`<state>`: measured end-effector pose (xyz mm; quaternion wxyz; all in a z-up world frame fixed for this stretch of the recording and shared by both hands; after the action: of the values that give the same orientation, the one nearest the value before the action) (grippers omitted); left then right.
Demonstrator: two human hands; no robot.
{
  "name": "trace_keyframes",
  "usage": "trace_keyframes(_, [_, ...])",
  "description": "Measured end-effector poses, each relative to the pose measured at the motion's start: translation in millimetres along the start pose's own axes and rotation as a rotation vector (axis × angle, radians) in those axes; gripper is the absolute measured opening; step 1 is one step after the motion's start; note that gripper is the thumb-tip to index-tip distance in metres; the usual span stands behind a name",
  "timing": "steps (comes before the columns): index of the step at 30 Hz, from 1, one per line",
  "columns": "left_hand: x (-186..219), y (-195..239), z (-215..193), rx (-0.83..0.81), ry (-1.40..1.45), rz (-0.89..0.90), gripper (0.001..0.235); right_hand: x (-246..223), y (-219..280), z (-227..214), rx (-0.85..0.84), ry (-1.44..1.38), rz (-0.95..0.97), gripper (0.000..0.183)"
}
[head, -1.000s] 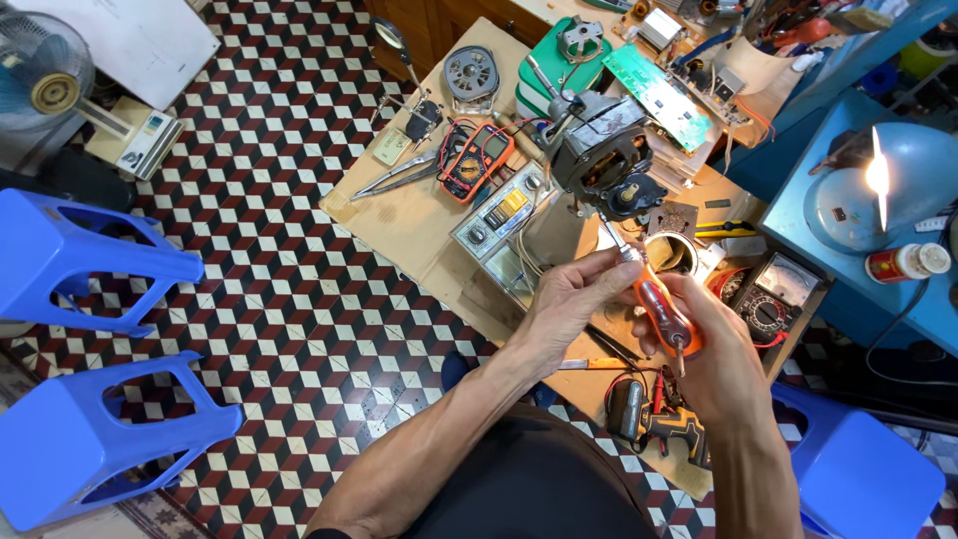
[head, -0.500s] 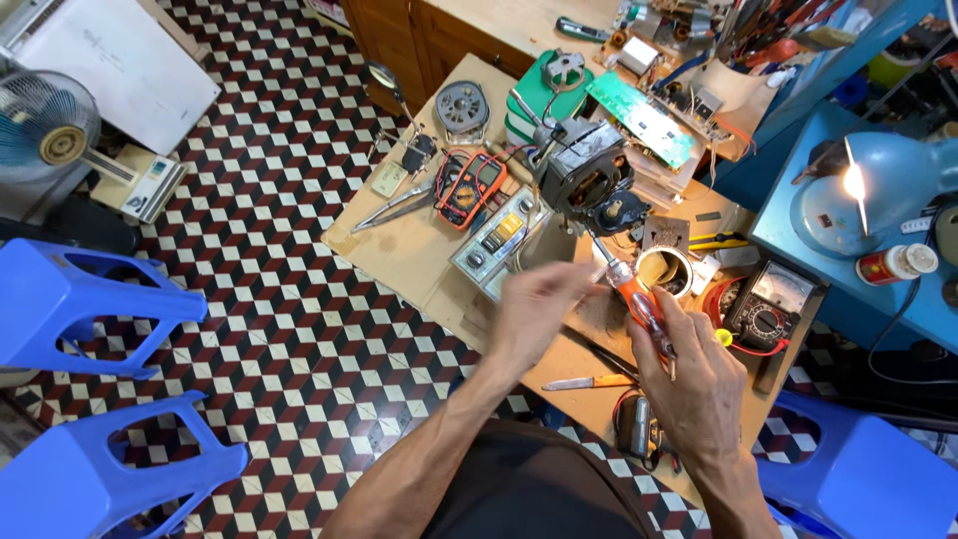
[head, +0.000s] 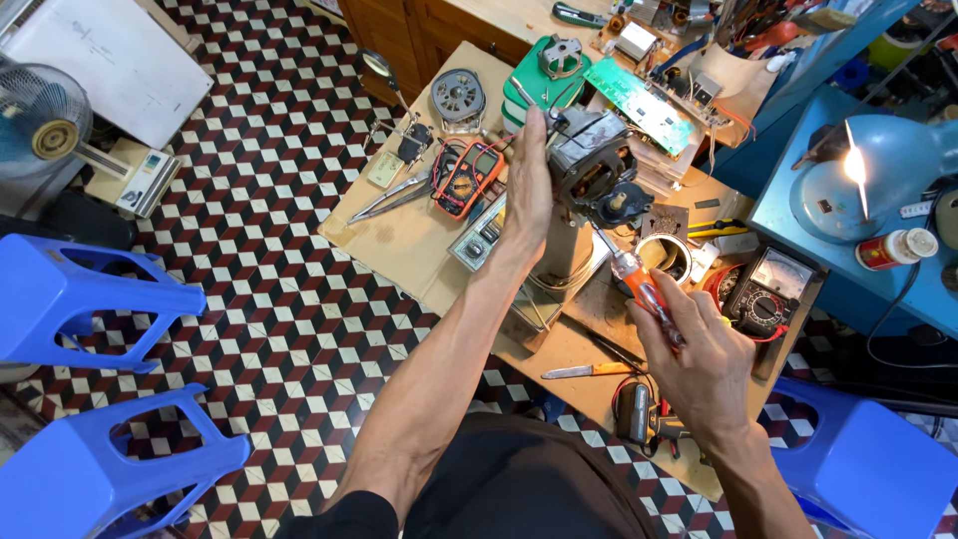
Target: The person uses a cordless drill to rotate the shaft of a disassembled motor or fan component, then switches to a screwdriver to adjust internal parts. The person repeatedly rotates the component by hand and with tools while working at a cluttered workbench.
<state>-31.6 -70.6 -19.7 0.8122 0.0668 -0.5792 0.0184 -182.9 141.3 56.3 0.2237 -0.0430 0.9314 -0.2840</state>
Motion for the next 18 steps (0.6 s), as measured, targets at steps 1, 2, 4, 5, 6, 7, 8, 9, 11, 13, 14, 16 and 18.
trace_keyframes(1, [-4.5, 1.6, 0.7, 0.000, -0.014, 0.003, 0.086, 6.3, 1.3, 2.6, -0.043, -0.129, 0.157, 0.045])
trace_keyframes(2, [-8.2, 2.8, 1.1, -0.001, -0.027, 0.007, 0.085, 11.9, 3.7, 6.1, -0.087, -0.257, 0.315, 0.046])
trace_keyframes(4, [-11.0, 3.2, 2.8, 0.003, -0.017, 0.043, 0.083, 21.0, 8.4, 10.5, -0.138, -0.459, 0.573, 0.045])
trace_keyframes(5, [-11.4, 3.7, 1.9, 0.005, -0.014, 0.062, 0.082, 24.6, 11.0, 11.3, -0.147, -0.536, 0.675, 0.045])
trace_keyframes(6, [-12.4, 5.0, 0.2, 0.007, -0.014, 0.059, 0.081, 27.9, 13.3, 13.7, -0.156, -0.612, 0.777, 0.044])
trace_keyframes(7, [-12.9, 6.7, -0.4, 0.003, -0.013, 0.057, 0.081, 29.1, 14.6, 15.9, -0.165, -0.716, 0.839, 0.044])
trace_keyframes(8, [-13.1, 8.3, -1.1, -0.001, -0.012, 0.055, 0.080, 30.2, 15.8, 18.5, -0.173, -0.820, 0.899, 0.044])
trace_keyframes(9, [-15.1, 10.1, 0.0, -0.012, 0.030, 0.026, 0.079, 32.3, 17.4, 20.0, -0.179, -0.922, 0.960, 0.043])
trace_keyframes(11, [-17.1, 11.5, 0.3, -0.033, 0.112, -0.025, 0.079, 32.2, 17.7, 23.0, -0.172, -1.071, 0.975, 0.044])
trace_keyframes(13, [-15.0, 9.5, -0.2, 0.012, 0.039, 0.027, 0.078, 34.1, 18.7, 26.7, -0.174, -1.146, 1.034, 0.043])
trace_keyframes(14, [-14.3, 8.5, -1.8, 0.036, 0.002, 0.053, 0.078, 36.7, 20.0, 29.1, -0.178, -1.144, 1.089, 0.043])
trace_keyframes(16, [-15.0, 8.2, -3.3, 0.041, 0.051, 0.069, 0.078, 40.1, 22.4, 31.6, -0.184, -1.173, 1.146, 0.041])
trace_keyframes(18, [-19.0, 7.6, -0.4, 0.034, 0.091, 0.074, 0.077, 43.5, 24.0, 35.4, -0.193, -1.232, 1.161, 0.040])
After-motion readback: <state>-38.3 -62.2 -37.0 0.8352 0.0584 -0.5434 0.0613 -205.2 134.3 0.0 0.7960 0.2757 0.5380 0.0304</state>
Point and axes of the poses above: each hand's wrist, its own y-axis away from the middle knuckle, its own z-axis out of the palm, x = y × z, the point moved 5 cm from there along -y, towards the middle knuckle, and after that the axes turned 7 degrees about x, right-handed, at the moved point
